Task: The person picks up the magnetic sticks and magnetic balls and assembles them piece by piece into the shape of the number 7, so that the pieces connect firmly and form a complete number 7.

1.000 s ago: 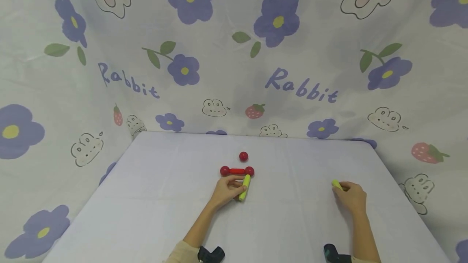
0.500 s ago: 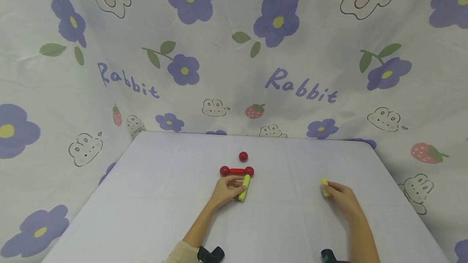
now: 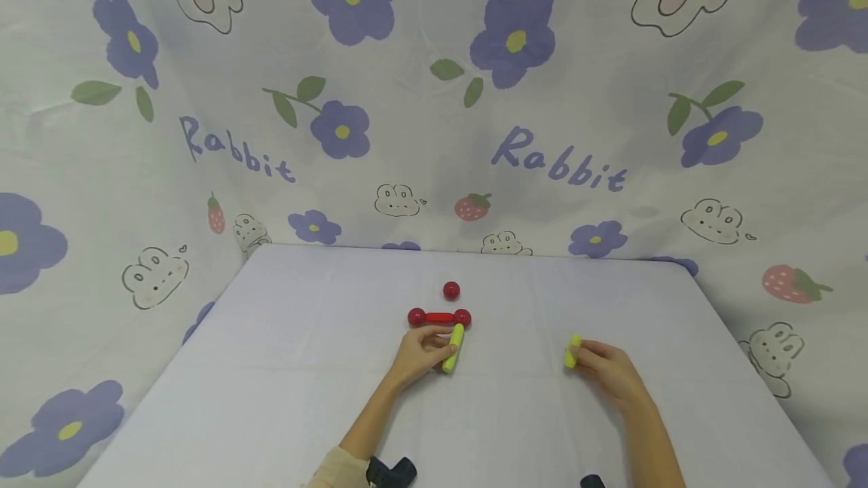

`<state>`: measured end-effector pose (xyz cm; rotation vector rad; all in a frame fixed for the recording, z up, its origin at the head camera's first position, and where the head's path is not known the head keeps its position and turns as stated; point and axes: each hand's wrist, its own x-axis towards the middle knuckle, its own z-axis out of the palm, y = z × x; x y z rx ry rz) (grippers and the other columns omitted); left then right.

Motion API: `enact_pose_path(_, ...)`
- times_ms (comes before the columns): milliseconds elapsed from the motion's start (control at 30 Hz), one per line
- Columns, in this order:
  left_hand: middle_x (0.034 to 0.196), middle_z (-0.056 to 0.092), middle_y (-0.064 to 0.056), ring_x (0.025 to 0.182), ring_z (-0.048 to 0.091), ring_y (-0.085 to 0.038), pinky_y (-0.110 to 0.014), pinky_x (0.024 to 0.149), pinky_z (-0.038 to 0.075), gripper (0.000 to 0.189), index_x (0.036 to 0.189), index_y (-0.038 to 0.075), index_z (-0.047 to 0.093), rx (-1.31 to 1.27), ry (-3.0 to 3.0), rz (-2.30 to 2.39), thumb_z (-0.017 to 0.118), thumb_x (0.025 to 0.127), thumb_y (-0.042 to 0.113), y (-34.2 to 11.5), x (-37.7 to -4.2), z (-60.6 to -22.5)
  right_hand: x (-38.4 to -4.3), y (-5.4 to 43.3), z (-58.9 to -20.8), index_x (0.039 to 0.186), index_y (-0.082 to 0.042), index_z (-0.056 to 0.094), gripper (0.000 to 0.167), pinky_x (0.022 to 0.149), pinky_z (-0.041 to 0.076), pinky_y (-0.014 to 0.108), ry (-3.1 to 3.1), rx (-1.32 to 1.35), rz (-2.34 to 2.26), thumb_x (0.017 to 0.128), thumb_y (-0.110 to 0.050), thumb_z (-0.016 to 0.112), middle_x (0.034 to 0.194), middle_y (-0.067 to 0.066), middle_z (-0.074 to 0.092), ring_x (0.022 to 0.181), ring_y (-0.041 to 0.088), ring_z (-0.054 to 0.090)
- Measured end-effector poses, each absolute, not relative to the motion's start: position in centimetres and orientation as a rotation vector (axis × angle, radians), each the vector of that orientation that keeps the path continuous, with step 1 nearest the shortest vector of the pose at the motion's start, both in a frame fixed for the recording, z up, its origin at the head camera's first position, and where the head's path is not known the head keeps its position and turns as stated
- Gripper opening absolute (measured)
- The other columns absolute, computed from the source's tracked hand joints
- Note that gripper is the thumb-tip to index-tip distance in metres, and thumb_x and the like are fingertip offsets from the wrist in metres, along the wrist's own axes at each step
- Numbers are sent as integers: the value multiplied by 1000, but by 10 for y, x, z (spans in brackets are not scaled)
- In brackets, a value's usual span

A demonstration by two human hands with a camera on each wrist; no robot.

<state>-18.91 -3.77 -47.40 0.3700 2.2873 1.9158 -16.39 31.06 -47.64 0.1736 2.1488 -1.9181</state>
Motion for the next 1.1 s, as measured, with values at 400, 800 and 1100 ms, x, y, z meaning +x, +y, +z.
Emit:
enact_pose_path(400,94,67,-19,75,68,-21,-28,61,57,32,112,-7,63,363,2293,1905,68,83,7,-38,-188,-471,-159,274,-480,134,23,24,64,89,50,23,2077,47,-1915,95,-18,54,123,17,53,99,8,61)
enact_pose_path(800,96,68,-16,77,69,-22,-26,59,56,32,112,-2,65,363,2329,1904,70,82,10,-35,-203,-506,-150,231,-487,132,24,26,62,89,51,25,1951,-24,-1991,94,-14,56,115,13,58,99,13,63)
enact_pose_path(1100,98,69,-13,79,69,-20,-26,63,57,33,112,1,65,367,2342,1884,71,83,16,-37,-205,-508,-143,196,-490,131,24,28,64,86,53,29,1862,24,-2010,93,-16,58,112,14,61,97,16,64)
